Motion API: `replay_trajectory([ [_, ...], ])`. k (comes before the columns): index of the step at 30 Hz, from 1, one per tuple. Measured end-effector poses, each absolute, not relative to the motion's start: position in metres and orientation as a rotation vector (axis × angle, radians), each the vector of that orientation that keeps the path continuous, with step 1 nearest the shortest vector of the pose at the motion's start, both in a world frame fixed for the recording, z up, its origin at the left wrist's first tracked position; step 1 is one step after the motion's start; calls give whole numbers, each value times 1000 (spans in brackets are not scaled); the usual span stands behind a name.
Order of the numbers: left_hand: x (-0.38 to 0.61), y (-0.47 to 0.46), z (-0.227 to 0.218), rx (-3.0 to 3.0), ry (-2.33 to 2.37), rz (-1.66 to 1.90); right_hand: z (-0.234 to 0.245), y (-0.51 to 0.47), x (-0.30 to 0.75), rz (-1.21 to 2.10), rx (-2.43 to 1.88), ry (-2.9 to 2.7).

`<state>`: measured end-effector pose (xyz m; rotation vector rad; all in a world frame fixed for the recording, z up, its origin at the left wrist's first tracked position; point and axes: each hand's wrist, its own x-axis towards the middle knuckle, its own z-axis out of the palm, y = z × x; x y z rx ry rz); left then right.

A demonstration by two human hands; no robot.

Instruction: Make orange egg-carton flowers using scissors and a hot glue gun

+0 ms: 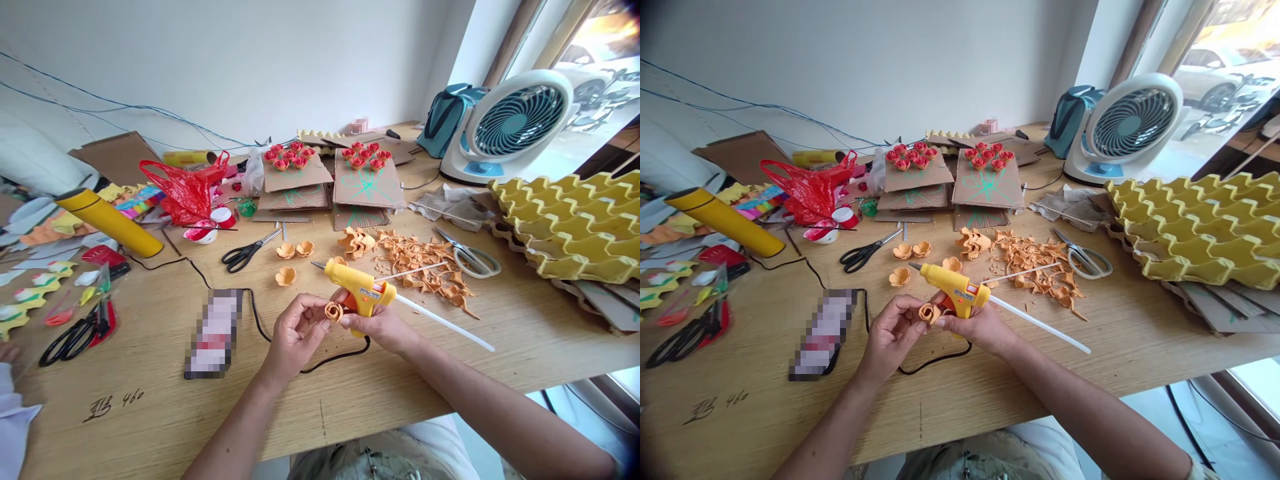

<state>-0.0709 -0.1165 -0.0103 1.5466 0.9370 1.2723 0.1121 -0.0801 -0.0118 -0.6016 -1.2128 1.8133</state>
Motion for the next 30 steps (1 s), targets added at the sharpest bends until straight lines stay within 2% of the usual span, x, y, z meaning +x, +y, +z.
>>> replay_trajectory([
  [10, -72, -114, -11, 1575, 905, 1286, -13, -81, 111, 1890, -461, -1206],
  [30, -71, -112, -14, 1655, 1015, 1301, -26, -78, 112, 1727, -730, -1191],
])
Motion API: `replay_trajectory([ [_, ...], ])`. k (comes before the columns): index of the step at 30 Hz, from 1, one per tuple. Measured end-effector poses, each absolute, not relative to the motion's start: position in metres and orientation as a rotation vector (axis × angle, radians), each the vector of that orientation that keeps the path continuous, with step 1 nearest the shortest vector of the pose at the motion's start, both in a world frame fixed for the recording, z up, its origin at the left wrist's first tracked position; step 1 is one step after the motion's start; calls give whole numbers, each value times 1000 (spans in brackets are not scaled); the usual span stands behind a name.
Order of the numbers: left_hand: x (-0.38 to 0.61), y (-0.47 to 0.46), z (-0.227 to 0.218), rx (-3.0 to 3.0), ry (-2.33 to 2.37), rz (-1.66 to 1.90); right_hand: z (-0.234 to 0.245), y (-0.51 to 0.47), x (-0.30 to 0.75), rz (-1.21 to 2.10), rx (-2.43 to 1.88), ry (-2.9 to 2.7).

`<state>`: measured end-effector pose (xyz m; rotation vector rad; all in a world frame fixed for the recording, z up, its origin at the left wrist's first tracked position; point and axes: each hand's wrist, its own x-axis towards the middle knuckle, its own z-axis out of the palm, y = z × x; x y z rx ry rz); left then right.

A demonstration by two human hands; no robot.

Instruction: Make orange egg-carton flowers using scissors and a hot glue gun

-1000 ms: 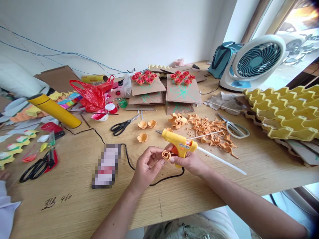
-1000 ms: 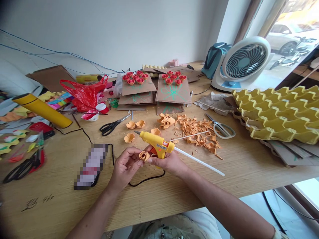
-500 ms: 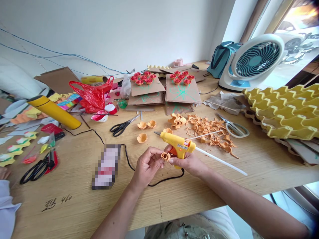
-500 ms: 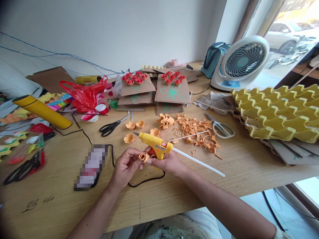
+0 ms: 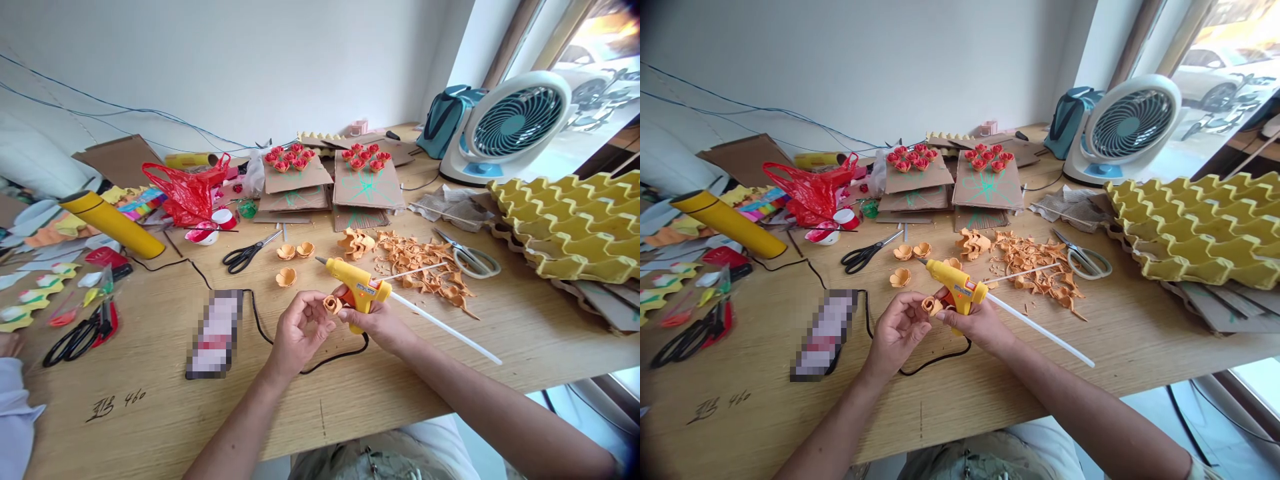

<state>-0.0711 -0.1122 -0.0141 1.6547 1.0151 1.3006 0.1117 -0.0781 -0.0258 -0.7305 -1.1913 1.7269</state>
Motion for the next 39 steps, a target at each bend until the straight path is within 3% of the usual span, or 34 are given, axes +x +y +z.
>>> replay_trajectory([
  [16, -64, -115, -10, 1910, 1198, 1422, -24, -77, 107, 1823, -638, -1177],
  [39, -96, -86, -30, 1818, 1732, 1336, -13, -73, 127, 1465, -727, -891],
])
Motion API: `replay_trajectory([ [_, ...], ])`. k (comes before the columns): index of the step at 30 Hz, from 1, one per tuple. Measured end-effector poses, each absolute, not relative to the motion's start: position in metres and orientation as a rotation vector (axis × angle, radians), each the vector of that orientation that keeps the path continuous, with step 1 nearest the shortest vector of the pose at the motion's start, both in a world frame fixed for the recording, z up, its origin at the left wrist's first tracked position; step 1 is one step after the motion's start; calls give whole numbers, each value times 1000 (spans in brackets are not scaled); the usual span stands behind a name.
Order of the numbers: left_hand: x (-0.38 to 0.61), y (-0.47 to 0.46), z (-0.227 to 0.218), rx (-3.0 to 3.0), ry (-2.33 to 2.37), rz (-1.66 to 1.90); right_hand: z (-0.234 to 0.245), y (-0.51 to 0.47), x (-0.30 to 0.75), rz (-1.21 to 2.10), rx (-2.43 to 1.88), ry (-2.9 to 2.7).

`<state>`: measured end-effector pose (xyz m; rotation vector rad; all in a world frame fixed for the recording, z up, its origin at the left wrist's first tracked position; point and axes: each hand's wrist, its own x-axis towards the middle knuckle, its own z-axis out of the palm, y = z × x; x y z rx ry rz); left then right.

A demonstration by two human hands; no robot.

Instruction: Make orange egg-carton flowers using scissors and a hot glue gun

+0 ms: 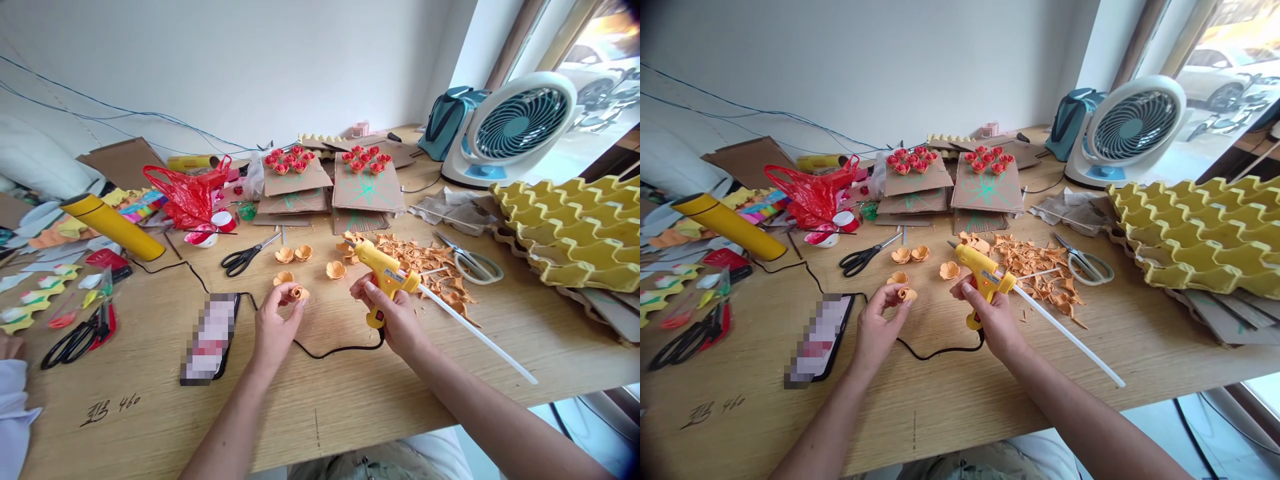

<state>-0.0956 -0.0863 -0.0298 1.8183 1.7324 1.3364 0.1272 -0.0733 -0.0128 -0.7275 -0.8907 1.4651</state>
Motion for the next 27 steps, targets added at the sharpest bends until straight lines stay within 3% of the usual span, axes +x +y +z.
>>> replay_trajectory([
  [13, -88, -70, -14, 2192, 1723, 907, -5, -71, 135, 1430, -730, -840],
  [27, -68, -53, -33, 2407, 1928, 630, -2, -79, 132, 1584, -844, -803],
])
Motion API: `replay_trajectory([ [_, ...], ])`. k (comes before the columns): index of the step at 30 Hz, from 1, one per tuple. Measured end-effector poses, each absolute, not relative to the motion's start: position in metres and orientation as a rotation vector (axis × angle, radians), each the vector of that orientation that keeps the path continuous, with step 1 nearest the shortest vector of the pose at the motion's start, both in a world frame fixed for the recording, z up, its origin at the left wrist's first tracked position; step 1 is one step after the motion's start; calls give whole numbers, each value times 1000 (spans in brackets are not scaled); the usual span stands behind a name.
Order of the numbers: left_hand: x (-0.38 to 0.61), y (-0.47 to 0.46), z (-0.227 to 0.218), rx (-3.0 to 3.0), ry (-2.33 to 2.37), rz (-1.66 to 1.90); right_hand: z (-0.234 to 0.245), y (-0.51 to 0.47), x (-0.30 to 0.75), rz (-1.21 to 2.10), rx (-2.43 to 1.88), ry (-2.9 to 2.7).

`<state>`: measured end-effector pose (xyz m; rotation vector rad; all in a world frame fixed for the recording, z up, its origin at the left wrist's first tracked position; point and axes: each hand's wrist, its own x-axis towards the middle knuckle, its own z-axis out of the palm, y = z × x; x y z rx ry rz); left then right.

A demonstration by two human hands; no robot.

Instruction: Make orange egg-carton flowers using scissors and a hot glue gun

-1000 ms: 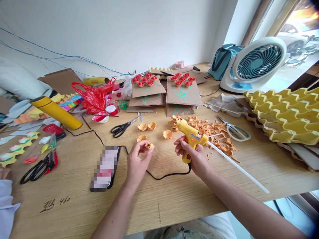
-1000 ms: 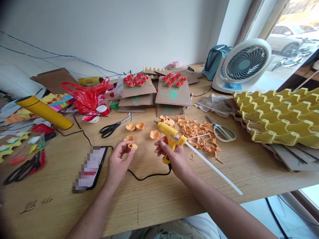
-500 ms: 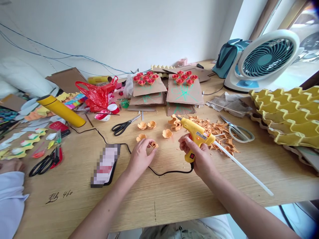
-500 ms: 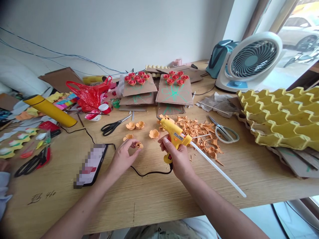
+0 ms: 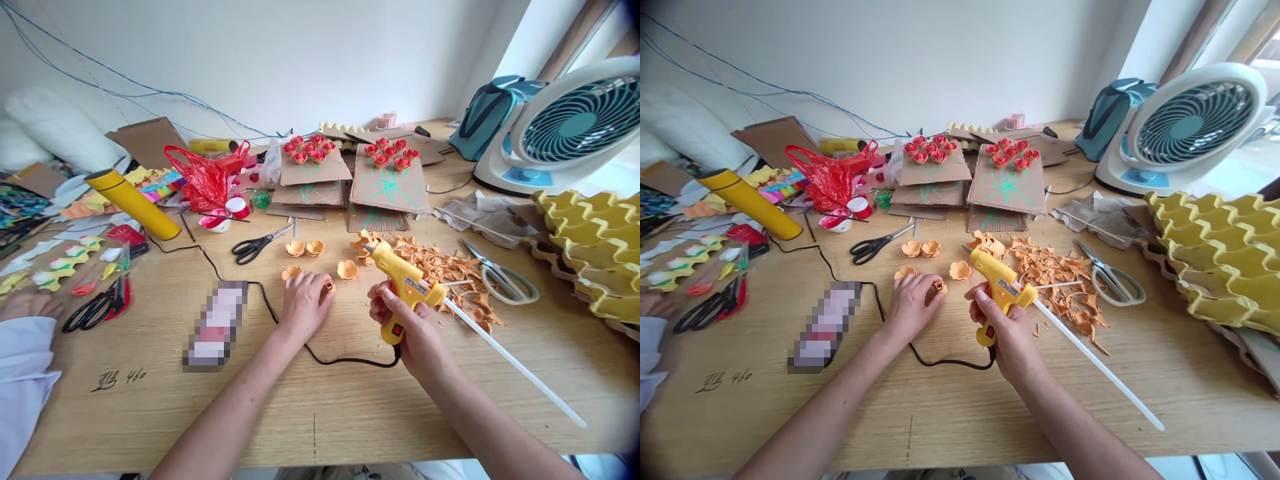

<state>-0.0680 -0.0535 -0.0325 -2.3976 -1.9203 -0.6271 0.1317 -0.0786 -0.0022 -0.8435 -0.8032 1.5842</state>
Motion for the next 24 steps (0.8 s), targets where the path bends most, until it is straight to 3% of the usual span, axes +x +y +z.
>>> replay_trajectory([
  [6, -75, -56, -30, -2390, -1888, -715, -6, -79, 131, 1608, -863, -826],
  [13, -133, -48, -9, -2132, -2005, -1162, -8, -79, 132, 1595, -889, -803],
  [24, -132, -44, -37, -2389, -2064, -971, -5, -79, 131, 1579, -895, -848],
])
